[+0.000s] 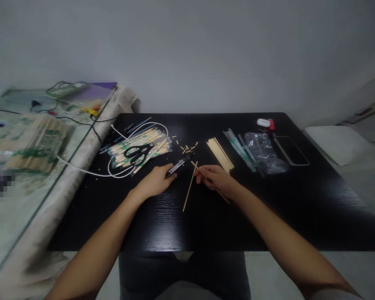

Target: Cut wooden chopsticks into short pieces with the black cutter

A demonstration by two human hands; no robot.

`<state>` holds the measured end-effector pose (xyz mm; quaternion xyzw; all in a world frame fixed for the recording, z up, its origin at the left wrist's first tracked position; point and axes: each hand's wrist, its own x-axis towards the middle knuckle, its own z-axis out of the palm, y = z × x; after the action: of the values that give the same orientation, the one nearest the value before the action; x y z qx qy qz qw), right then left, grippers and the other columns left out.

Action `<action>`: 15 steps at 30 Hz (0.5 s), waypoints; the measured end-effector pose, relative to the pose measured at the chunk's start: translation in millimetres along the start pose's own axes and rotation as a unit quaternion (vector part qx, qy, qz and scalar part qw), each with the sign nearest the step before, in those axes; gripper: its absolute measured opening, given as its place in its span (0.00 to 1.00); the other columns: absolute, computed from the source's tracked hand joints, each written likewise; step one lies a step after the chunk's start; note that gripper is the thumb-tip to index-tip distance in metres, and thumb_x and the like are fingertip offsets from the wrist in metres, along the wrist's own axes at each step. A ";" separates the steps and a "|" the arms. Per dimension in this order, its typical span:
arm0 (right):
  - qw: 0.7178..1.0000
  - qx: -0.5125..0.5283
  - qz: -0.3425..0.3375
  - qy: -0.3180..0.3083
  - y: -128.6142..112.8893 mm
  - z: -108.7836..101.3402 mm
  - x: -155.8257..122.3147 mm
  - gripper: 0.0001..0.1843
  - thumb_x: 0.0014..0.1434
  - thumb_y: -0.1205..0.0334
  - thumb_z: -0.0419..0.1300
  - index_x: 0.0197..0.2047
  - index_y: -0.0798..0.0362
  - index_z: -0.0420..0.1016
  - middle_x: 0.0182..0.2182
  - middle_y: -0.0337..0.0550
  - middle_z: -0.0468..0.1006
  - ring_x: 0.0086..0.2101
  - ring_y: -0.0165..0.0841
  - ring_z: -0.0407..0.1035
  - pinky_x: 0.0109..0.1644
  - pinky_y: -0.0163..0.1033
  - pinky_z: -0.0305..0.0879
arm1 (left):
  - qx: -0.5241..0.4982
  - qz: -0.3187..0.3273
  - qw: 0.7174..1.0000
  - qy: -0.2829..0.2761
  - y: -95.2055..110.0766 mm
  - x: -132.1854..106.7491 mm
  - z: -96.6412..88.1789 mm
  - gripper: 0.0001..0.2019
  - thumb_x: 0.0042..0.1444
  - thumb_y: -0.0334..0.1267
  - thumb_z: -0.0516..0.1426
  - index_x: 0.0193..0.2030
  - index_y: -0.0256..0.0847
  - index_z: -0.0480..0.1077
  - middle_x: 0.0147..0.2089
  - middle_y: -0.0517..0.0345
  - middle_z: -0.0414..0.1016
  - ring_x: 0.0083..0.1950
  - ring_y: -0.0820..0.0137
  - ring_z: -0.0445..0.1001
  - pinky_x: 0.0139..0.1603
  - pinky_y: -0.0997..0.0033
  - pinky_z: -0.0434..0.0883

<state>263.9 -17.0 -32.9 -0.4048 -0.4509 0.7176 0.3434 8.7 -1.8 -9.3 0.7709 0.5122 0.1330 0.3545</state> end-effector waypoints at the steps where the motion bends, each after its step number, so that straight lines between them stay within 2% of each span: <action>1: 1.000 0.004 0.002 -0.001 0.1 -0.2 0.2 0.20 0.62 0.46 0.65 0.39 0.57 0.78 0.26 0.40 0.78 0.15 0.20 0.48 0.16 0.32 0.38 | -0.046 -0.024 0.999 -0.012 -0.8 0.5 -1.0 0.09 0.64 0.44 0.56 0.39 0.42 0.70 0.29 0.59 0.72 0.27 0.69 0.71 0.27 0.71 0.66; 3: 1.000 0.013 0.009 -0.003 0.7 -0.4 0.8 0.19 0.62 0.46 0.65 0.39 0.57 0.78 0.26 0.40 0.78 0.15 0.20 0.48 0.16 0.31 0.38 | -0.174 -0.094 0.979 -0.054 -0.7 0.8 -2.9 0.09 0.61 0.45 0.59 0.36 0.41 0.68 0.24 0.63 0.65 0.21 0.74 0.65 0.20 0.74 0.61; 5: 1.000 0.026 0.014 -0.003 1.8 -0.4 1.8 0.19 0.62 0.46 0.66 0.39 0.57 0.78 0.26 0.40 0.78 0.15 0.19 0.48 0.16 0.31 0.38 | -0.306 -0.157 0.934 -0.100 1.4 0.9 -4.3 0.10 0.58 0.43 0.62 0.35 0.41 0.66 0.22 0.67 0.60 0.17 0.78 0.58 0.16 0.78 0.55; 7: 0.999 0.038 0.018 -0.001 3.1 -0.3 2.9 0.19 0.61 0.46 0.66 0.38 0.57 0.78 0.26 0.39 0.78 0.14 0.19 0.47 0.16 0.31 0.38 | -0.395 -0.186 0.890 -0.130 4.0 1.4 -4.7 0.11 0.55 0.41 0.64 0.35 0.40 0.67 0.21 0.68 0.59 0.16 0.80 0.55 0.14 0.80 0.53; 10: 0.998 0.050 0.023 0.008 4.8 -0.6 4.2 0.19 0.60 0.46 0.67 0.38 0.56 0.78 0.25 0.39 0.78 0.14 0.19 0.47 0.16 0.31 0.38 | -0.474 -0.193 0.848 -0.138 4.2 4.4 -3.3 0.10 0.54 0.39 0.65 0.38 0.35 0.71 0.21 0.65 0.62 0.17 0.78 0.61 0.14 0.79 0.61; 13: 0.998 0.055 0.026 0.014 5.6 -1.3 5.1 0.19 0.60 0.46 0.67 0.39 0.56 0.78 0.25 0.39 0.78 0.14 0.19 0.47 0.16 0.31 0.37 | -0.522 -0.184 0.821 -0.140 -1.5 8.4 -1.4 0.12 0.55 0.38 0.63 0.43 0.31 0.75 0.26 0.56 0.72 0.22 0.71 0.72 0.23 0.70 0.76; 15: 0.998 0.058 0.028 0.015 5.4 -1.5 5.1 0.19 0.61 0.47 0.67 0.40 0.55 0.78 0.25 0.38 0.78 0.14 0.19 0.47 0.16 0.31 0.37 | -0.544 -0.179 0.805 -0.157 -5.6 9.8 -0.9 0.13 0.57 0.37 0.62 0.46 0.30 0.76 0.30 0.50 0.77 0.25 0.67 0.76 0.26 0.66 0.79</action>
<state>262.4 -13.9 -39.6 -0.4069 -0.3923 0.7457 0.3528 8.5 8.5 -14.0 0.3565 0.4225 0.2013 0.8086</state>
